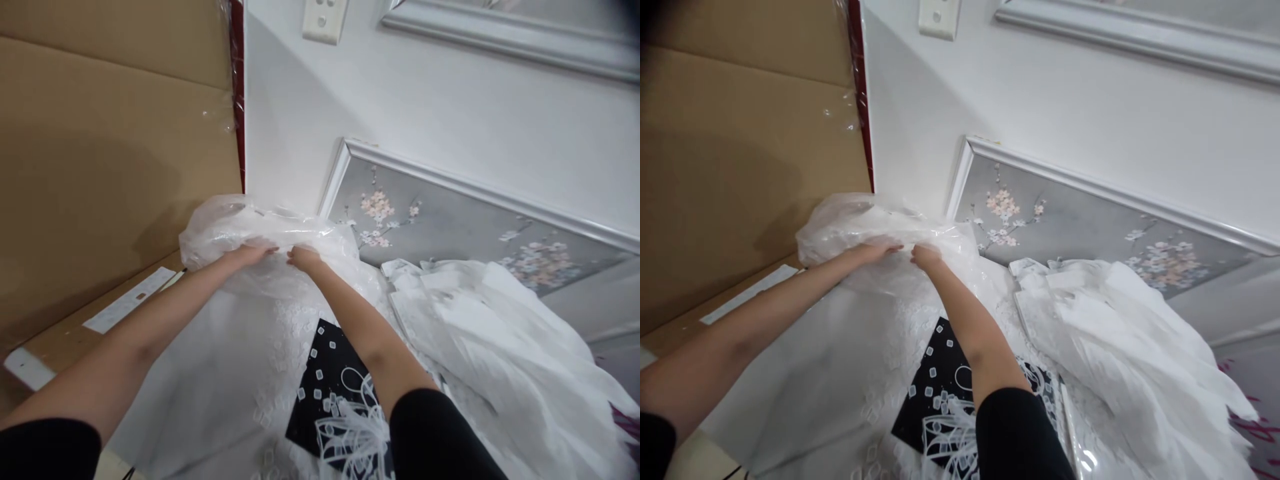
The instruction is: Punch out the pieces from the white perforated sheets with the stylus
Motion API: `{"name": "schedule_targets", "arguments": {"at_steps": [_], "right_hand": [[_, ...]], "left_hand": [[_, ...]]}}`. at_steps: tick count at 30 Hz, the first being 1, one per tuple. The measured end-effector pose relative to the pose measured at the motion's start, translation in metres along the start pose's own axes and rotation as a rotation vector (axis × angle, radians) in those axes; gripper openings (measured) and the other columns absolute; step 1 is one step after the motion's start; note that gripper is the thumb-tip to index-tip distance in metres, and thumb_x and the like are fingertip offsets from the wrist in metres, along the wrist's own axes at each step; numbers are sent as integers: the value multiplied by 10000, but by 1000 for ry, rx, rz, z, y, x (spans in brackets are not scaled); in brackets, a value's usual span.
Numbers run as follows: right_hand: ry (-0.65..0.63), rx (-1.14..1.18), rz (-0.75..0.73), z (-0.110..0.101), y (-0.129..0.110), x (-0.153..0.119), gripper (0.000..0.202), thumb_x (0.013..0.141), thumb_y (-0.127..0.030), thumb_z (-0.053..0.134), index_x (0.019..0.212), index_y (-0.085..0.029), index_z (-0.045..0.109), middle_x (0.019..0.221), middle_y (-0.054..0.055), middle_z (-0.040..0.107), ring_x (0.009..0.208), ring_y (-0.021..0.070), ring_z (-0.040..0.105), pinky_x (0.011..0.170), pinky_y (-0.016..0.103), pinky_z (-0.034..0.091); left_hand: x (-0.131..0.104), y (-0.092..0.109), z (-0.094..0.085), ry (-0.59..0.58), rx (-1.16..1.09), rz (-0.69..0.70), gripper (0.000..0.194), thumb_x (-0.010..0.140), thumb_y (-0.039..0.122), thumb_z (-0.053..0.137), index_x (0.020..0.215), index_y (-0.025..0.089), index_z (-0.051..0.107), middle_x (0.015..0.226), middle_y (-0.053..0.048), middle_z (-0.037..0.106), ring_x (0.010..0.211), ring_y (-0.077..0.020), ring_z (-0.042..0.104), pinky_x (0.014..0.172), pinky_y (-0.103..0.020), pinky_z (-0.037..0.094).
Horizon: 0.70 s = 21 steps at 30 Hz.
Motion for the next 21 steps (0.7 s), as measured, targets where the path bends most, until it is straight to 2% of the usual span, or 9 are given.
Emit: {"name": "schedule_targets", "arguments": {"at_steps": [4,7,9,11,13,15,16,19,21], "right_hand": [[12,38,-59,-22,-22,-56,412,896,-315,592,1257,-116,584,1302,191,591,1203,314,558,958,381,458],[43,225,-248,-33,-26,-149,494,950,-390,486,1423,-254,444,1334,69,598,1184,255,583,969,351,465],[45,415,-311,-26,-9,-223,471,976,-459,385,1439,-376,410,1289,-2,632,1120,235,626,950,362,483],[-16,487,-215,0,25,-290,482,950,-502,420,1426,-424,417,1309,-24,618,1133,247,625,937,379,504],[-12,493,8,38,68,-347,537,907,-533,493,1427,-419,421,1408,-22,531,1242,274,557,987,408,491],[139,477,268,76,111,-396,577,883,-541,524,1432,-394,425,1450,0,483,1315,286,487,1037,437,468],[217,475,360,93,127,-417,610,876,-541,534,1449,-380,401,1478,4,447,1359,280,433,1078,443,435],[388,512,502,134,152,-463,697,853,-533,568,1482,-331,345,1490,36,434,1381,262,400,1126,445,382],[423,528,492,151,152,-476,679,828,-519,614,1445,-318,412,1457,50,475,1357,272,427,1118,452,384]], "left_hand": [[2,8,1,-33,68,9,453,929,326,395,1330,169,535,1420,-90,513,1258,-261,469,1067,-397,340],[1,23,10,-141,91,102,465,872,196,422,1319,203,550,1439,-44,504,1300,-200,446,1094,-327,308],[-1,35,14,-207,108,163,494,817,125,436,1277,221,587,1404,-23,544,1313,-180,442,1107,-312,290],[-4,45,12,-237,130,197,550,774,86,442,1289,225,576,1414,-23,534,1352,-192,399,1130,-349,256],[-9,56,4,-231,153,203,590,763,87,449,1334,212,532,1462,-49,477,1389,-232,345,1142,-418,230],[-20,70,-2,-165,172,186,577,788,112,444,1360,167,495,1485,-93,440,1394,-266,330,1142,-460,229],[-30,78,-5,-58,184,158,546,809,128,432,1350,149,502,1467,-104,460,1377,-264,357,1142,-446,246],[-84,124,5,293,64,171,418,927,230,334,1281,212,555,1376,-54,545,1301,-221,453,1130,-384,312],[-129,167,34,311,-41,241,387,962,336,347,1290,291,547,1297,-30,596,1254,-226,498,1097,-390,366]]}}
Point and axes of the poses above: each hand's wrist, its own x-axis towards the middle knuckle, its own z-axis out of the palm, y = z × x, the point moved 4 cm from there along x, towards the middle knuckle
